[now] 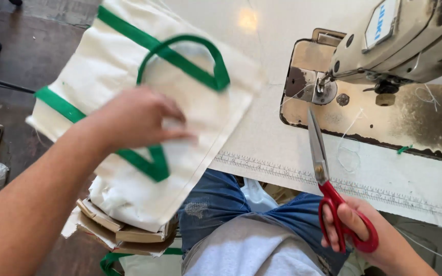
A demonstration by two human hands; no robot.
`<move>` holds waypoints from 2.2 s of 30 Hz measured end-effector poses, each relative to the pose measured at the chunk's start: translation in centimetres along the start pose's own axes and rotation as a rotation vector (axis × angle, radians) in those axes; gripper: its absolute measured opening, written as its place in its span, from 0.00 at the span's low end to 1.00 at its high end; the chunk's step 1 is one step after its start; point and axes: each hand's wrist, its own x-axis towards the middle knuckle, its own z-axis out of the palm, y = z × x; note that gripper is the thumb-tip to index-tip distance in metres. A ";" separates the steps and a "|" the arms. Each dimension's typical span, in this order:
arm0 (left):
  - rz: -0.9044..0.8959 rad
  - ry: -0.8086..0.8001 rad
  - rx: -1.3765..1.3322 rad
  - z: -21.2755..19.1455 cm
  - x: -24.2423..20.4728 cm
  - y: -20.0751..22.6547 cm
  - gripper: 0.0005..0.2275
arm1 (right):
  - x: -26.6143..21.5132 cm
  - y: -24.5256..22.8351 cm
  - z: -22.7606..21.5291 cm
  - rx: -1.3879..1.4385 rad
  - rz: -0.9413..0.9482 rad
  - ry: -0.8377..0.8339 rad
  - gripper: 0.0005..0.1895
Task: Sewing and assembling a white canvas tote bag with green handles using an industrial sewing machine and trimming excess thread with scissors.
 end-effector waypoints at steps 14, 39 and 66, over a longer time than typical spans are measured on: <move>-0.432 0.343 0.087 8.7 3.3 -0.4 0.43 | -3.1 -2.4 -0.9 -0.479 0.563 -0.161 0.27; -0.468 0.193 0.094 12.0 2.6 8.1 0.42 | 2.5 0.7 6.9 -0.242 0.188 -0.234 0.32; -0.517 0.133 0.024 5.3 7.0 0.0 0.42 | 1.4 2.7 -29.6 -0.895 -0.129 0.959 0.28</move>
